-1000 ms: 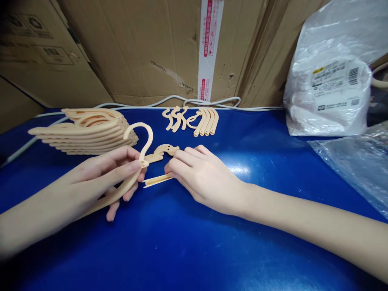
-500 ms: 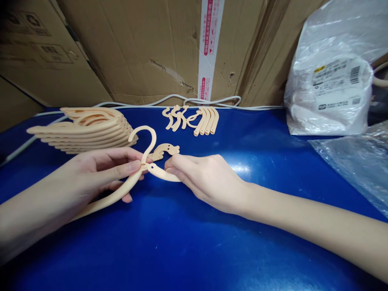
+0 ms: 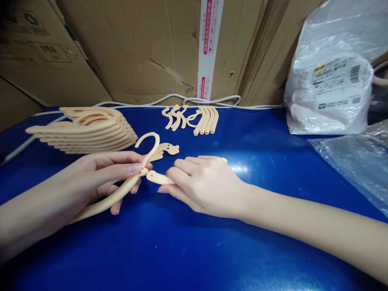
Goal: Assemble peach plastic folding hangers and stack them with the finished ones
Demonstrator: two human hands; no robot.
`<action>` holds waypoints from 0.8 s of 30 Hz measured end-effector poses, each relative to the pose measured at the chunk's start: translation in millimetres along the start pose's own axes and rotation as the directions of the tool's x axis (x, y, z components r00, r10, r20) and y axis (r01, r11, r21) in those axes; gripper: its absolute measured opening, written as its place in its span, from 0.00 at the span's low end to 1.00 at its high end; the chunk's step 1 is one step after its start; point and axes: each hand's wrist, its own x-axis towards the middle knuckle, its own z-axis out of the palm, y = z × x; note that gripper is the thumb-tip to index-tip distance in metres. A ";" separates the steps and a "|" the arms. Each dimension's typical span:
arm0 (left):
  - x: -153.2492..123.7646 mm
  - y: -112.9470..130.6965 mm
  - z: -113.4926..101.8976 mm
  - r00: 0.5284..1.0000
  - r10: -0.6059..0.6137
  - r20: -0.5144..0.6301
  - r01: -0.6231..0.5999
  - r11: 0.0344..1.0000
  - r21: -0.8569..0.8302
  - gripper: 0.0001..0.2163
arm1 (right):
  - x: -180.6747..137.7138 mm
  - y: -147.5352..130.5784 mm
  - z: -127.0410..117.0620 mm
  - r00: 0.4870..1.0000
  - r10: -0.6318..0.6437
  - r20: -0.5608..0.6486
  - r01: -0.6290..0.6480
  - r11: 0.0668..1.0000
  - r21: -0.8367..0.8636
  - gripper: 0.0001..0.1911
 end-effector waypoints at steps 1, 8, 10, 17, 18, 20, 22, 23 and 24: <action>-0.2 0.4 0.3 1.000 -0.005 0.006 0.005 1.000 0.000 0.11 | 0.2 -0.6 0.4 1.000 -0.009 -0.009 0.009 0.999 -0.040 0.23; -0.6 -0.9 1.1 0.995 -0.070 0.076 0.073 0.997 -0.035 0.10 | -1.0 0.0 2.0 0.998 -0.028 -0.052 0.022 0.992 -0.122 0.20; -0.1 -2.7 0.2 0.992 -0.081 0.099 0.084 0.996 -0.027 0.11 | -1.4 0.9 2.0 0.999 -0.022 -0.040 0.018 0.993 -0.113 0.19; 2.0 -7.3 -1.2 0.990 -0.018 0.142 0.019 1.000 -0.008 0.13 | -0.7 1.0 1.9 0.996 -0.061 -0.066 0.054 0.993 -0.108 0.18; 1.7 -7.1 -1.1 0.990 -0.008 0.139 0.009 1.000 -0.003 0.13 | -0.6 0.7 1.7 0.995 -0.067 -0.072 0.059 0.993 -0.106 0.17; 0.6 -6.4 -0.8 0.991 0.011 0.133 -0.012 1.000 0.006 0.12 | -0.5 0.2 1.2 0.994 -0.074 -0.084 0.065 0.993 -0.102 0.17; -0.2 -5.9 -0.6 0.991 0.031 0.132 -0.034 0.999 0.017 0.12 | -0.4 -0.3 1.0 0.992 -0.082 -0.097 0.072 0.992 -0.100 0.16; -0.3 -5.9 -0.6 0.990 0.041 0.135 -0.045 0.999 0.022 0.12 | -0.3 -0.5 1.0 0.991 -0.085 -0.103 0.075 0.992 -0.101 0.16; 0.1 -6.0 -0.5 0.990 0.047 0.134 -0.052 0.998 0.029 0.11 | -0.2 -0.7 1.1 0.990 -0.090 -0.106 0.079 0.992 -0.102 0.16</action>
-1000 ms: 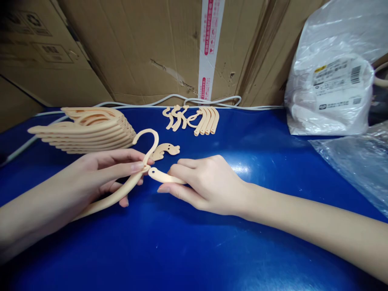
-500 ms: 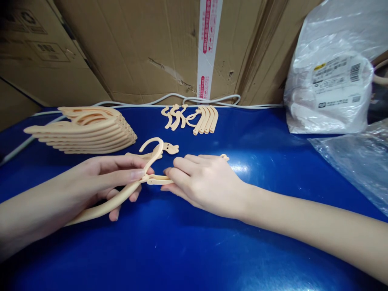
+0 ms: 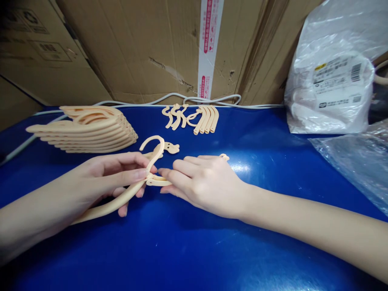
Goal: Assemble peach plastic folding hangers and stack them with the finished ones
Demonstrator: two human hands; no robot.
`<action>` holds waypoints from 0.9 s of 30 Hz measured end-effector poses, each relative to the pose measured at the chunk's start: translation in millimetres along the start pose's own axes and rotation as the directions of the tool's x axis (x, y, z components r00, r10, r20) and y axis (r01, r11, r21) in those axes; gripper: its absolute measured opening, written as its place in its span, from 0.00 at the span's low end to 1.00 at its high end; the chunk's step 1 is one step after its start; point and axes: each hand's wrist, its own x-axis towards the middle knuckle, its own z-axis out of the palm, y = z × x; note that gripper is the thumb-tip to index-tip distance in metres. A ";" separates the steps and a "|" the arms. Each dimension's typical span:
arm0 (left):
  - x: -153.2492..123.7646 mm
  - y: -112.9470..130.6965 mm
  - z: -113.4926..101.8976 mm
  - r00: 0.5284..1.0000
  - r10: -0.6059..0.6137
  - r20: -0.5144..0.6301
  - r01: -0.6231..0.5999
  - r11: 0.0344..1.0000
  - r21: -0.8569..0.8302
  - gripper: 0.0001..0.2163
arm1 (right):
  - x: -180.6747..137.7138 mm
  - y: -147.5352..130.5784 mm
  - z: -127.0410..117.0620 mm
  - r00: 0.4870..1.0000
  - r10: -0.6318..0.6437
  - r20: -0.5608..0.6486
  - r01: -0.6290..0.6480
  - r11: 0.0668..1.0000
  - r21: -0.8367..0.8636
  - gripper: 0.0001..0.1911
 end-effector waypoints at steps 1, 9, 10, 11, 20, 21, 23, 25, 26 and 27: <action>0.6 -0.4 0.0 1.000 0.002 -0.002 -0.002 1.000 0.008 0.12 | 0.1 -0.2 0.1 1.000 -0.005 -0.002 0.005 1.000 -0.002 0.16; 4.9 -3.6 0.4 1.000 0.017 -0.016 -0.016 0.999 0.042 0.12 | 0.3 -2.2 -0.3 0.998 0.012 0.060 -0.012 1.000 0.006 0.18; 4.5 -3.5 0.9 1.000 0.020 -0.017 -0.019 0.999 0.041 0.12 | 0.5 -2.5 -0.4 0.997 0.017 0.069 -0.017 1.000 0.005 0.18; 4.0 -3.3 1.5 1.000 0.023 -0.019 -0.022 0.999 0.036 0.11 | 0.7 -2.8 -0.6 0.997 0.021 0.078 -0.022 1.000 0.002 0.18; 0.9 0.0 6.8 0.996 0.024 -0.092 -0.024 1.000 0.002 0.09 | -0.8 -4.8 -1.5 0.990 0.061 0.124 -0.064 0.998 0.015 0.21; 1.1 -0.2 6.7 0.996 0.020 -0.092 -0.020 1.000 0.000 0.09 | -1.0 -4.8 -1.6 0.989 0.072 0.127 -0.075 0.997 0.024 0.21; 1.7 -0.9 6.0 0.994 0.017 -0.104 -0.016 1.000 0.011 0.09 | -0.9 -4.6 -1.5 0.986 0.098 0.135 -0.104 0.994 0.038 0.22; 2.5 -2.1 4.9 0.993 0.017 -0.117 -0.013 0.999 0.039 0.09 | -0.4 -4.5 -1.4 0.982 0.119 0.145 -0.127 0.991 0.048 0.22; 2.7 -2.8 4.2 0.993 0.020 -0.118 -0.014 0.998 0.056 0.09 | -0.1 -4.5 -1.4 0.981 0.125 0.149 -0.134 0.990 0.048 0.22; 3.0 -3.5 3.5 0.993 0.028 -0.117 -0.019 0.997 0.071 0.10 | 0.2 -4.5 -1.3 0.980 0.128 0.153 -0.136 0.990 0.047 0.23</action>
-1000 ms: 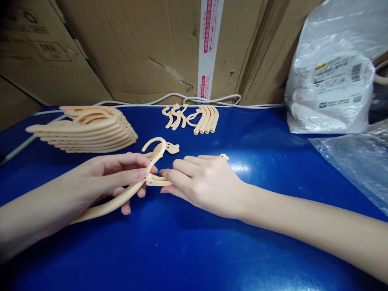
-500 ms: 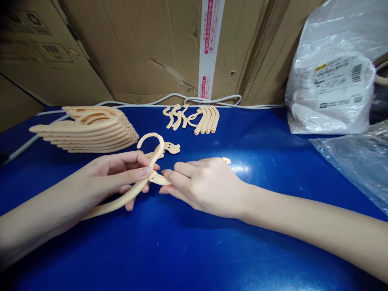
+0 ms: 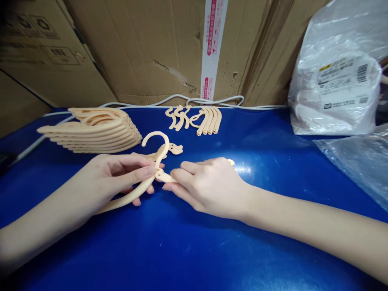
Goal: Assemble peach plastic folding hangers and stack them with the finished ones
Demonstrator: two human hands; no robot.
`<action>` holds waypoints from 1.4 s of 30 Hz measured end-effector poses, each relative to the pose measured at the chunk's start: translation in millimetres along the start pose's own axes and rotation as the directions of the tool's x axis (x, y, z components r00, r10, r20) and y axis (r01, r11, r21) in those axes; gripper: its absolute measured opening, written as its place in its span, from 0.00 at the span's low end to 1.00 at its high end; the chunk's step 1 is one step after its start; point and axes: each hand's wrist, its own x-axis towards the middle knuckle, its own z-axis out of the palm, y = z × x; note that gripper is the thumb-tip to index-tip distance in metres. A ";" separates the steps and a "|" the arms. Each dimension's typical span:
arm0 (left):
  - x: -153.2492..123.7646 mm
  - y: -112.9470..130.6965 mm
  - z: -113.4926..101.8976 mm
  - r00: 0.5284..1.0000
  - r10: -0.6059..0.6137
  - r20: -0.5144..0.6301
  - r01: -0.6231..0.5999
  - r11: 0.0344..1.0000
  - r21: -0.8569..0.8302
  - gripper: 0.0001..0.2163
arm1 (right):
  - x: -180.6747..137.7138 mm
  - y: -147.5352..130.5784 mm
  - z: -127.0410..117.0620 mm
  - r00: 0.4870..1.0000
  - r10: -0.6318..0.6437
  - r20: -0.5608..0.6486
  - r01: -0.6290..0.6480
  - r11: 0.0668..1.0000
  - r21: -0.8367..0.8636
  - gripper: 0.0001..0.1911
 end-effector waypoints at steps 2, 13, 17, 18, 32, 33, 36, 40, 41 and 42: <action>0.4 -1.3 -1.2 1.000 0.017 0.001 -0.017 1.000 0.016 0.10 | 0.5 -0.1 0.0 1.000 0.002 0.003 -0.002 1.000 -0.015 0.23; 1.5 0.7 -0.3 1.000 0.019 0.008 -0.020 0.999 0.046 0.09 | -2.6 0.7 1.6 1.000 0.013 0.005 -0.013 0.999 -0.046 0.23; 2.2 1.1 -0.1 0.999 0.024 0.025 -0.024 0.999 0.027 0.09 | -3.2 1.2 1.2 0.999 0.038 0.032 -0.038 0.999 -0.017 0.24; 2.2 1.1 -0.5 0.999 0.026 0.030 -0.027 0.999 0.025 0.09 | -3.2 1.2 1.1 0.999 0.040 0.034 -0.039 0.999 -0.011 0.24; 2.8 -1.0 -0.9 1.000 0.019 0.025 -0.021 0.994 0.105 0.11 | -2.0 5.8 0.8 0.991 0.053 0.125 -0.074 0.984 0.163 0.23; 2.8 -0.8 -1.0 0.999 0.020 0.026 -0.023 0.995 0.101 0.11 | -2.0 6.0 0.6 0.990 0.056 0.132 -0.079 0.981 0.176 0.23; 3.4 -0.9 -1.5 0.999 0.032 0.030 -0.034 0.995 0.092 0.10 | -2.3 6.2 0.4 0.987 0.065 0.147 -0.095 0.975 0.202 0.23; 3.7 -2.8 -2.3 0.999 0.031 0.024 -0.033 0.994 0.102 0.09 | -2.7 6.3 0.7 0.986 0.071 0.152 -0.104 0.971 0.216 0.22; 3.3 -3.3 -2.4 0.999 0.030 0.022 -0.032 0.993 0.110 0.10 | -2.8 6.3 0.9 0.986 0.070 0.151 -0.102 0.971 0.215 0.22; 2.8 -3.6 -2.5 0.999 0.031 0.020 -0.034 0.992 0.120 0.10 | -2.9 6.3 1.1 0.986 0.069 0.151 -0.101 0.971 0.216 0.22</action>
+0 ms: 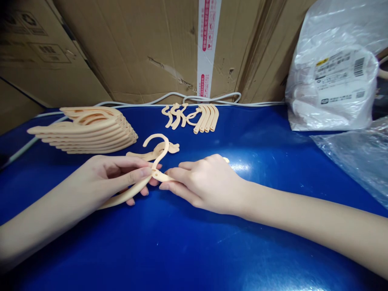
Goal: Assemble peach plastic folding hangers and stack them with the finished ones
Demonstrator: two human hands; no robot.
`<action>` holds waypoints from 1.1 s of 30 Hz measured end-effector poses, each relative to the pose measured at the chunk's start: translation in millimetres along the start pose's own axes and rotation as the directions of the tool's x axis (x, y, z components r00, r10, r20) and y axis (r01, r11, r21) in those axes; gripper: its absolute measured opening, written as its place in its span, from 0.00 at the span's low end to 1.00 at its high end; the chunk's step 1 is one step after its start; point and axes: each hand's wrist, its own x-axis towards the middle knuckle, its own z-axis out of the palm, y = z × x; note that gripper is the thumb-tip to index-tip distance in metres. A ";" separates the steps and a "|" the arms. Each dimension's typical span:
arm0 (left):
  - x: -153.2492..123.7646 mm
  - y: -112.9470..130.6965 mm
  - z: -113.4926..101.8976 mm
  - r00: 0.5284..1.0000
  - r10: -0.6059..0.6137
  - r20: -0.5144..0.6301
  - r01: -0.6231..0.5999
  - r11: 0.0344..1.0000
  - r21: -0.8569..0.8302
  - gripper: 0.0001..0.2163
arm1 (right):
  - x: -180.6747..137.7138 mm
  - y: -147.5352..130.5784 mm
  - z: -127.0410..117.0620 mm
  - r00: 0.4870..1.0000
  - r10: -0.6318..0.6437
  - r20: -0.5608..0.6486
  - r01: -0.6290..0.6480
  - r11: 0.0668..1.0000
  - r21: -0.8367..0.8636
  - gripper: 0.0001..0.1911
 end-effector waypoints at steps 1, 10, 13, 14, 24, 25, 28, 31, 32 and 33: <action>-0.8 -0.1 0.0 1.000 0.001 -0.002 -0.001 1.000 0.012 0.10 | 0.0 0.0 0.2 1.000 -0.001 0.001 0.001 1.000 0.002 0.22; -4.4 2.0 1.3 0.996 0.089 0.018 -0.091 0.991 0.099 0.09 | 0.4 -0.1 -0.6 1.000 0.012 -0.003 -0.012 1.000 0.009 0.22; -3.9 2.8 1.8 0.991 0.130 0.035 -0.134 0.977 0.164 0.11 | 0.1 0.2 -0.2 1.000 0.008 0.001 -0.008 1.000 -0.005 0.22; -3.9 3.2 2.1 0.988 0.152 0.039 -0.157 0.970 0.186 0.12 | 0.3 0.3 0.0 1.000 0.006 0.003 -0.006 1.000 -0.011 0.22; 1.3 -5.3 0.6 0.956 0.287 0.063 -0.291 0.900 0.326 0.08 | 0.9 1.0 1.8 0.999 -0.019 -0.033 0.016 0.997 -0.071 0.20; 1.8 -6.5 -0.4 0.949 0.307 0.070 -0.312 0.892 0.328 0.07 | 0.7 1.4 1.8 0.998 -0.025 -0.052 0.021 0.997 -0.074 0.19; 2.4 -7.7 -3.8 0.920 0.382 0.093 -0.388 0.846 0.365 0.07 | 1.2 2.9 1.4 0.991 -0.037 -0.130 0.027 0.997 -0.079 0.18; 1.9 -6.9 -6.8 0.863 0.487 0.135 -0.484 0.719 0.498 0.08 | 2.9 3.7 0.3 0.982 -0.072 -0.174 0.055 0.993 -0.100 0.17; 1.7 -6.9 -7.6 0.842 0.517 0.154 -0.509 0.669 0.541 0.08 | 3.5 3.7 0.0 0.981 -0.085 -0.177 0.067 0.992 -0.105 0.17; 1.6 -7.2 -8.3 0.824 0.540 0.174 -0.530 0.624 0.574 0.08 | 4.0 3.4 -0.2 0.979 -0.096 -0.178 0.078 0.991 -0.108 0.16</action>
